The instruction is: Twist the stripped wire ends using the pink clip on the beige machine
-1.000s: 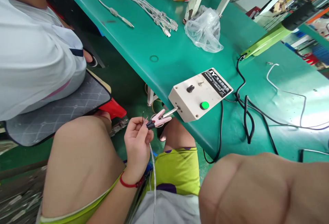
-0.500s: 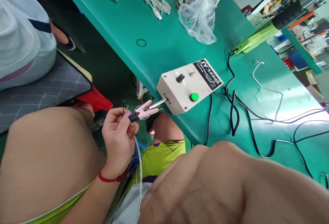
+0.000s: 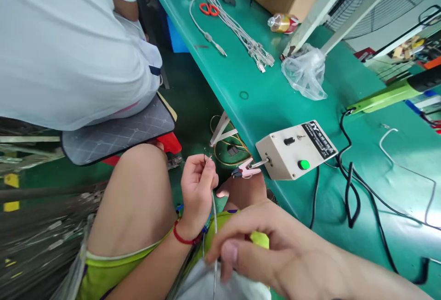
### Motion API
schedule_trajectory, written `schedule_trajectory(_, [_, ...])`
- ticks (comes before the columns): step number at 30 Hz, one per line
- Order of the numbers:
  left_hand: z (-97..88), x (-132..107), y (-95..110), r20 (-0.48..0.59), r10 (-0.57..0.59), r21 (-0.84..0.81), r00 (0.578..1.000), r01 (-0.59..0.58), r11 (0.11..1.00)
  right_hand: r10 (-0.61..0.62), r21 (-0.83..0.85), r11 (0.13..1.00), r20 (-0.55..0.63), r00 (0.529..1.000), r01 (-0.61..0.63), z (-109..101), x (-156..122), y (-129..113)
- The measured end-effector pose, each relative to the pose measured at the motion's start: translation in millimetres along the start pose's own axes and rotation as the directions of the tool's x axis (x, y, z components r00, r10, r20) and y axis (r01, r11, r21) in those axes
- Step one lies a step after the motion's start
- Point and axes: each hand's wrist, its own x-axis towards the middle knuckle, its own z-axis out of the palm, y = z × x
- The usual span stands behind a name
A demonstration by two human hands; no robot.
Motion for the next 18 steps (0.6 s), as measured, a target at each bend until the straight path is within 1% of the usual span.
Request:
schedule_trajectory(1, [-1.9, 0, 2, 0.009, 0.009, 0.013, 1.000, -0.009, 1.000, 0.081, 0.019, 0.997, -0.028, 0.996, -0.080, 1, 5, 7])
schedule_trajectory(2, [-3.7, 0, 4, 0.019, 0.018, 0.027, 1.000, -0.019, 0.999, 0.130, 0.044, 0.991, -0.068, 0.989, -0.127, 2, 9, 14])
schedule_trajectory(4, [-7.3, -1, 9, 0.043, 0.038, 0.058, 0.998, -0.041, 0.997, 0.165, 0.113, 0.982, -0.161, 0.973, -0.148, 1, 16, 28])
schedule_trajectory(6, [-10.6, -3, 12, 0.068, 0.058, 0.092, 0.996, -0.064, 0.994, 0.157, 0.195, 0.976, -0.293, 0.943, -0.101, -1, 19, 38])
schedule_trajectory(8, [-13.3, -6, 14, 0.094, 0.077, 0.127, 0.993, -0.088, 0.988, 0.130, 0.278, 0.961, -0.419, 0.899, -0.009, -5, 22, 43])
schedule_trajectory(9, [-14.4, -7, 15, 0.106, 0.084, 0.143, 0.991, -0.098, 0.985, 0.118, 0.324, 0.945, -0.461, 0.879, 0.042, -6, 24, 43])
schedule_trajectory(10, [-15.4, -8, 15, 0.120, 0.095, 0.159, 0.988, -0.114, 0.981, 0.113, 0.369, 0.925, -0.483, 0.868, 0.085, -8, 25, 43])
schedule_trajectory(12, [-17.1, -11, 16, 0.156, 0.134, 0.189, 0.979, -0.163, 0.968, 0.111, 0.454, 0.879, -0.494, 0.862, 0.147, -11, 28, 41])
schedule_trajectory(15, [-19.8, -13, 17, 0.220, 0.199, 0.207, 0.955, -0.245, 0.947, 0.088, 0.542, 0.813, -0.474, 0.876, 0.212, -13, 30, 37])
schedule_trajectory(18, [-22.1, -13, 21, 0.247, 0.213, 0.182, 0.945, -0.261, 0.948, 0.018, 0.591, 0.749, -0.469, 0.883, 0.299, -11, 29, 36])
